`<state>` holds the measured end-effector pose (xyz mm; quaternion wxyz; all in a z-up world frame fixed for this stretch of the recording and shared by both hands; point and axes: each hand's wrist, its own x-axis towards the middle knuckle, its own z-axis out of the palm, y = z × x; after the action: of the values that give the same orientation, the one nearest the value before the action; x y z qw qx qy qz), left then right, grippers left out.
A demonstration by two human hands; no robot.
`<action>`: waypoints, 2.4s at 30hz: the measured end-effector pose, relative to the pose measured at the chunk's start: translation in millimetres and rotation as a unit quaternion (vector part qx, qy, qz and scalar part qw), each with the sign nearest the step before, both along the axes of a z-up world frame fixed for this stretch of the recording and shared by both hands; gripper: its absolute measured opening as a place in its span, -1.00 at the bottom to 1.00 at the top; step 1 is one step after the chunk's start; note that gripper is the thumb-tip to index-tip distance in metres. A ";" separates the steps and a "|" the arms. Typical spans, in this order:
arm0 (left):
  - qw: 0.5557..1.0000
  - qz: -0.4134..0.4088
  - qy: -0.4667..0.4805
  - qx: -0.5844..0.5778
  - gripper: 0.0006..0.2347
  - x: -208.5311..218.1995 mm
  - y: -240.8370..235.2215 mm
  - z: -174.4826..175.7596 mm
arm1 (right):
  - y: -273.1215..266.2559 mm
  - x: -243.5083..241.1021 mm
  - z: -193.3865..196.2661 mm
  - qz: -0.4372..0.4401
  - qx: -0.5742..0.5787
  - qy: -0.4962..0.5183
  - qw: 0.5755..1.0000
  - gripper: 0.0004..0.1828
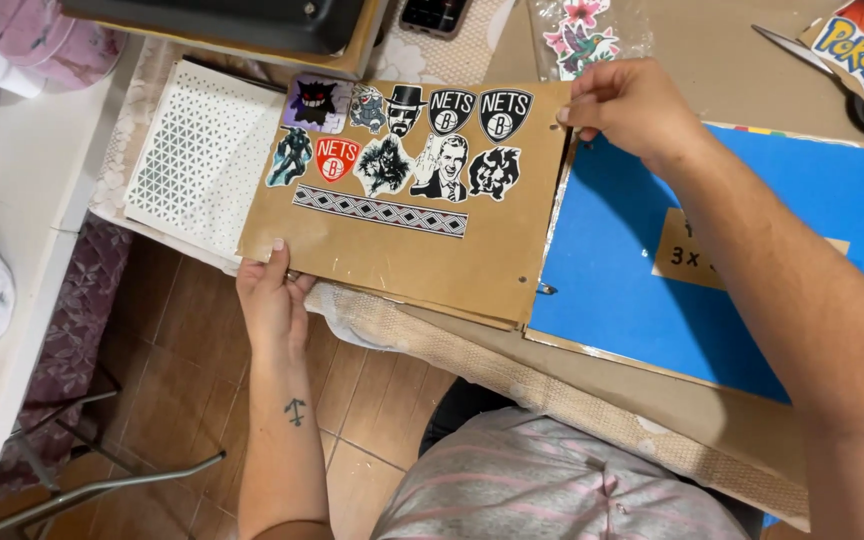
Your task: Organizing a collection of stickers in a binder, flipping through pages, and using a craft knife to adjust or point at specific stickers.
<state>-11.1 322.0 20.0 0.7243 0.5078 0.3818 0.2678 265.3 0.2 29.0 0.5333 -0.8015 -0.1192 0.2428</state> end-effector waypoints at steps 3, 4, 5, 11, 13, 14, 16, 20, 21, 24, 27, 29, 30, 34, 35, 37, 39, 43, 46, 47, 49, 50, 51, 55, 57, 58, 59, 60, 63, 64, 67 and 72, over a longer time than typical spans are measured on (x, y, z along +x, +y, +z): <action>1.000 -0.005 -0.008 -0.003 -0.72 3.5 2.4 -1.0 | 1.5 10.4 -11.3 0.001 0.037 -0.008 0.999 -0.90; 1.000 -0.009 -0.008 0.001 -0.72 3.4 3.7 -2.1 | 0.9 12.1 -13.3 0.021 0.035 -0.014 0.999 -0.90; 1.000 -0.012 -0.008 0.005 -0.72 3.2 5.2 -3.6 | 0.6 13.9 -15.6 0.041 0.032 -0.021 0.998 -0.91; 1.000 -0.013 -0.013 -0.005 -0.72 3.2 6.9 -8.4 | 0.2 13.4 -7.6 0.044 0.014 0.068 0.997 -0.84; 1.000 -0.017 -0.014 -0.007 -0.70 2.8 7.9 -10.4 | -0.9 12.8 -4.5 0.043 0.016 0.088 0.995 -0.82; 1.000 -0.020 -0.015 -0.007 -0.69 2.2 8.7 -11.0 | -0.7 12.7 -2.5 0.044 0.020 0.109 0.993 -0.78; 1.000 -0.021 -0.019 -0.010 -0.68 2.3 8.6 -12.2 | -4.1 17.6 -11.5 0.036 0.034 0.126 0.991 -0.81; 1.000 -0.013 -0.018 -0.022 -0.69 3.0 10.2 -13.4 | -6.1 25.8 -22.2 0.040 0.055 0.156 0.985 -0.89; 0.999 -0.014 -0.019 -0.022 -0.69 3.0 10.7 -15.1 | -7.2 25.7 -26.6 0.039 0.055 0.155 0.986 -0.89; 0.998 -0.030 -0.059 0.003 -0.79 2.6 9.8 -17.2 | -9.5 24.8 -34.0 0.064 0.119 0.137 0.981 -0.83; 0.998 -0.028 -0.060 0.000 -0.79 2.3 9.3 -15.6 | -8.4 23.1 -28.8 0.071 0.112 0.138 0.982 -0.76; 0.998 -0.016 -0.060 0.003 -0.76 2.2 12.4 -18.6 | -7.6 21.1 -24.3 0.077 0.102 0.133 0.983 -0.77; 0.998 -0.017 -0.059 0.003 -0.76 2.3 10.8 -16.9 | -6.9 20.5 -26.8 0.076 0.103 0.133 0.983 -0.77; 0.998 -0.002 -0.062 0.015 -0.72 0.7 13.7 -21.7 | -1.5 10.5 -21.1 0.071 0.106 0.058 0.990 -0.54; 0.998 0.004 -0.063 0.017 -0.71 -0.9 15.8 -26.6 | -0.3 5.5 -16.6 0.062 0.107 0.010 0.992 -0.33; 0.998 0.008 -0.064 0.024 -0.70 -0.8 18.2 -31.1 | 0.4 2.1 -19.7 0.043 0.096 -0.060 0.993 -0.31; 0.997 0.009 -0.064 0.031 -0.68 -0.9 18.5 -31.8 | 0.0 -4.7 -19.5 0.023 0.086 -0.129 0.988 -0.28; 0.997 0.009 -0.066 0.035 -0.66 1.3 15.6 -26.5 | 1.1 -23.7 -9.3 0.054 -0.191 -0.533 0.822 -0.86; 0.997 0.007 -0.069 0.037 -0.66 2.1 22.1 -31.9 | 7.1 -29.1 -10.4 0.029 -0.221 -0.616 0.756 -0.91; 0.997 0.007 -0.071 0.037 -0.66 1.3 25.6 -35.0 | 10.5 -28.9 -11.7 0.016 -0.209 -0.629 0.749 -0.92; 0.997 0.006 -0.073 0.039 -0.66 5.2 20.7 -25.1 | 15.8 -26.6 -26.0 0.006 -0.229 -0.619 0.751 -0.95; 0.996 0.003 -0.075 0.042 -0.65 7.1 18.6 -19.9 | 18.9 -25.3 -32.8 -0.007 -0.250 -0.610 0.752 -0.98; 0.996 0.006 -0.076 0.042 -0.65 7.8 18.8 -18.1 | 19.0 -25.5 -36.1 -0.005 -0.248 -0.611 0.752 -0.98; 0.996 0.008 -0.079 0.047 -0.59 11.1 24.6 -18.2 | 18.3 -22.7 -44.8 0.002 -0.303 -0.549 0.779 -0.93; 0.996 0.009 -0.080 0.049 -0.58 10.2 31.4 -25.3 | 20.4 -19.2 -48.3 0.014 -0.300 -0.534 0.790 -0.92; 0.995 0.015 -0.082 0.063 -0.56 9.4 35.5 -30.6 | 22.9 -16.5 -50.2 0.026 -0.281 -0.514 0.810 -0.93; 0.993 0.020 -0.082 0.077 -0.54 8.0 39.4 -35.9 | 25.1 -14.6 -52.6 0.037 -0.262 -0.492 0.829 -0.92; 0.994 0.019 -0.082 0.076 -0.54 5.8 41.9 -42.4 | 26.2 -13.5 -53.7 0.037 -0.263 -0.492 0.829 -0.92; 0.978 0.043 -0.075 0.189 -0.34 -1.8 26.0 -40.5 | 25.1 -20.6 -43.6 0.038 -0.238 -0.501 0.831 -0.89; 0.936 0.059 -0.016 0.346 -0.34 -2.7 5.2 -25.6 | 22.0 -27.6 -29.9 0.053 -0.203 -0.542 0.814 -0.81; 0.838 -0.050 0.006 0.543 -0.33 -2.1 -48.8 -4.6 | 3.3 -64.1 5.8 0.074 -0.130 -0.576 0.803 -0.68; 0.528 -0.404 -0.038 0.746 -0.45 12.2 -114.3 -6.6 | -34.8 -131.3 20.8 0.146 -0.086 -0.479 0.861 -0.74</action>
<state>1.2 207.7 13.3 0.1265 0.9527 -0.2304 0.1528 134.0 -34.6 49.8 0.2978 -0.8353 -0.4539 -0.0870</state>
